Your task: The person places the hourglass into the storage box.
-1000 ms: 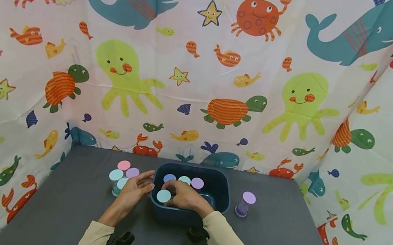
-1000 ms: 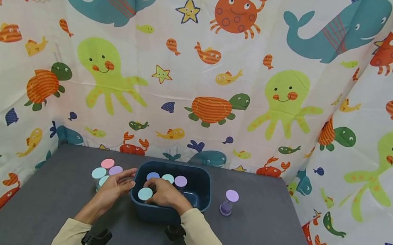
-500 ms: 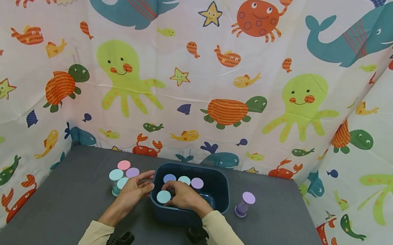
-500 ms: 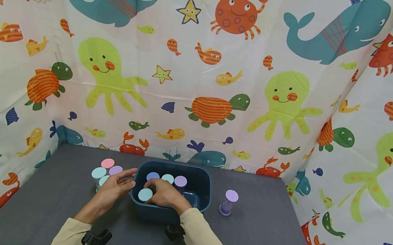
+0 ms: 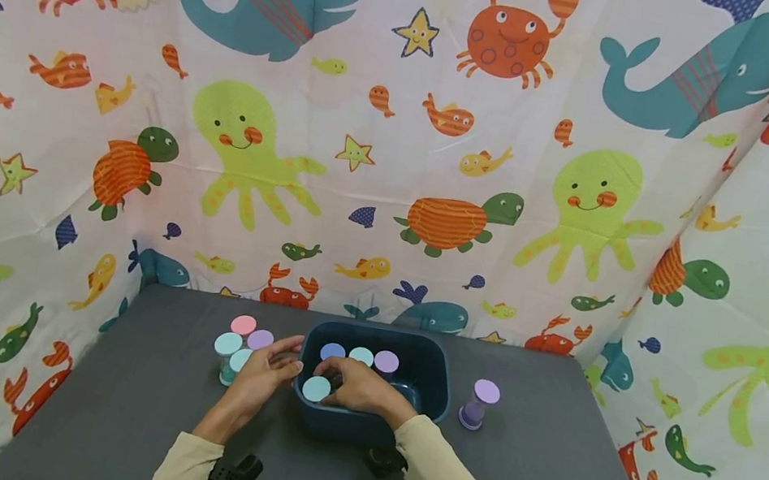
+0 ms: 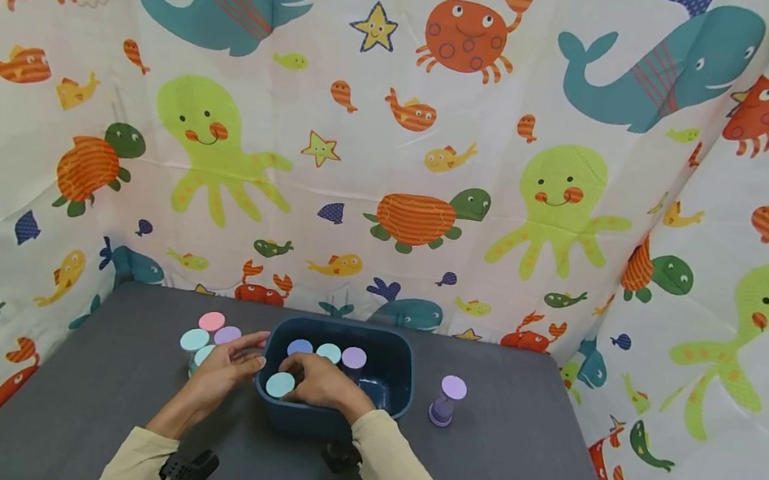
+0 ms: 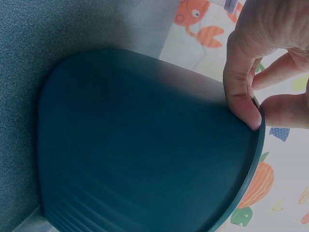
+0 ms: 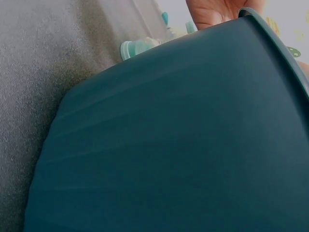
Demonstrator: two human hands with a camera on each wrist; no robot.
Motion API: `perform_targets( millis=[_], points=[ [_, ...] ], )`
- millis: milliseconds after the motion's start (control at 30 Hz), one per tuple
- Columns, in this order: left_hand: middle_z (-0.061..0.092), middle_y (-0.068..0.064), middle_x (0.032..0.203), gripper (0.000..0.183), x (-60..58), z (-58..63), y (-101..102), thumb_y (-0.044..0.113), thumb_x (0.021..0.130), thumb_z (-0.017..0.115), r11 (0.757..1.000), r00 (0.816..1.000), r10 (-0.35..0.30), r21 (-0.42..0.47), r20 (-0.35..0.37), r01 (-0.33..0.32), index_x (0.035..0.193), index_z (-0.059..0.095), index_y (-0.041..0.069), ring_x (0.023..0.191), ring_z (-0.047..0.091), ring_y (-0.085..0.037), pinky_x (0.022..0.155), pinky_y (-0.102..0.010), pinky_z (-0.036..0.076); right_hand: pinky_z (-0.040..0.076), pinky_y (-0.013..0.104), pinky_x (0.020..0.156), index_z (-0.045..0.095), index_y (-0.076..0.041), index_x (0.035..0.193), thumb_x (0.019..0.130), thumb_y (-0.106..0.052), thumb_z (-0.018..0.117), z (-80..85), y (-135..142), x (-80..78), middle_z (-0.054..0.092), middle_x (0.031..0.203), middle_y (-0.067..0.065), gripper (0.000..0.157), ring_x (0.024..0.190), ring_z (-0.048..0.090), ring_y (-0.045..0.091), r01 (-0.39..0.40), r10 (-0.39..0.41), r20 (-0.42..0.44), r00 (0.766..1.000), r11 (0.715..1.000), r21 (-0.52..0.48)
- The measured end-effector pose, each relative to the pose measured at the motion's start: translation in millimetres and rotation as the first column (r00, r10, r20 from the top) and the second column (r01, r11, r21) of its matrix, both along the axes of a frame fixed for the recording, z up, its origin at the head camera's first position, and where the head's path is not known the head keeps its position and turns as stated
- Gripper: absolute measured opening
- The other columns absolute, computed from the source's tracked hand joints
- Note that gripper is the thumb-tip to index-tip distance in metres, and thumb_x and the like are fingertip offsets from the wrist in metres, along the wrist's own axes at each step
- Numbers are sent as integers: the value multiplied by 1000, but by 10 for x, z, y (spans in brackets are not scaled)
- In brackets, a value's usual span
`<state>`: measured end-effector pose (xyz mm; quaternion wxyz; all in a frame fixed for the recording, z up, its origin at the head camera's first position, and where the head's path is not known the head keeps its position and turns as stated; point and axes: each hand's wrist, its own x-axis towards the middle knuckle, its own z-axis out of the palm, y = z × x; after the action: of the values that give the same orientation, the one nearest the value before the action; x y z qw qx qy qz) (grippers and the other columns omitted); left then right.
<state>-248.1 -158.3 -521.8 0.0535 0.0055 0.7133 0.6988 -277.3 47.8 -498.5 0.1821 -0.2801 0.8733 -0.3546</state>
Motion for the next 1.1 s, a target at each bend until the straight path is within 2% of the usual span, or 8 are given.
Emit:
perform_targets(
  millis=[133, 367, 500, 633, 800, 900, 1033, 1100],
  points=[
    [53, -16, 137, 47, 1, -35, 4, 6, 95, 61, 1000, 1000, 1, 10, 10, -1, 141, 51, 10, 118, 57, -30, 79, -25, 53, 53, 36, 92, 64, -11, 121, 82, -14, 79, -26, 25, 20, 69, 118, 9, 42, 105, 66, 23, -11, 11, -2, 1000, 1000, 7],
    [53, -17, 137, 47, -1, -41, -4, 7, 95, 60, 1000, 1000, 2, 3, -4, -2, 141, 50, 10, 123, 55, -35, 79, -26, 53, 53, 34, 93, 63, -11, 124, 83, -20, 78, -21, 56, 15, 69, 119, 8, 44, 107, 66, 24, -35, 35, -33, 999, 999, -4],
    [54, -16, 138, 47, 11, -48, -4, 7, 95, 61, 1000, 1000, -1, 3, 8, 1, 141, 51, 10, 123, 55, -34, 80, -26, 53, 53, 37, 94, 61, -9, 125, 86, -25, 76, -6, 90, 44, 68, 121, 12, 45, 109, 66, 27, -37, 37, 1, 999, 998, -44],
    [53, -16, 138, 47, 25, -58, -7, 7, 95, 60, 1000, 1000, -5, 3, 18, 5, 141, 51, 10, 123, 55, -34, 80, -27, 53, 53, 35, 94, 61, -10, 125, 89, -27, 73, 21, 134, 72, 68, 120, 10, 42, 107, 67, 20, -20, 23, 36, 999, 997, -80],
    [53, -16, 138, 46, 8, -48, -9, 7, 96, 60, 1000, 1000, 1, -6, 5, -1, 141, 51, 10, 121, 55, -36, 80, -28, 53, 53, 35, 95, 61, -9, 123, 92, -21, 69, 106, 203, 73, 67, 118, 14, 34, 106, 66, 21, 9, -3, 35, 999, 982, -190],
    [54, -15, 138, 46, -7, -36, -8, 7, 95, 61, 1000, 1000, 13, -19, 1, -13, 141, 51, 11, 117, 58, -32, 79, -28, 53, 54, 35, 93, 62, -9, 122, 93, -18, 67, 171, 260, 92, 67, 116, 14, 30, 106, 66, 24, 32, -30, 14, 999, 969, -246],
    [54, -15, 137, 47, -18, -25, -5, 6, 94, 62, 1000, 1000, 19, -22, 1, -19, 141, 52, 11, 111, 59, -23, 78, -27, 53, 56, 37, 88, 62, -9, 121, 95, -19, 65, 246, 374, 141, 67, 115, 12, 29, 107, 66, 28, 104, -113, -11, 994, 946, -307],
    [54, -14, 137, 48, -14, -23, -7, 6, 94, 62, 1000, 1000, 19, -18, 3, -19, 141, 51, 10, 111, 58, -23, 78, -27, 53, 56, 38, 88, 63, -8, 120, 95, -19, 65, 278, 440, 168, 68, 114, 9, 28, 107, 67, 26, 149, -167, -26, 986, 932, -330]
  ],
)
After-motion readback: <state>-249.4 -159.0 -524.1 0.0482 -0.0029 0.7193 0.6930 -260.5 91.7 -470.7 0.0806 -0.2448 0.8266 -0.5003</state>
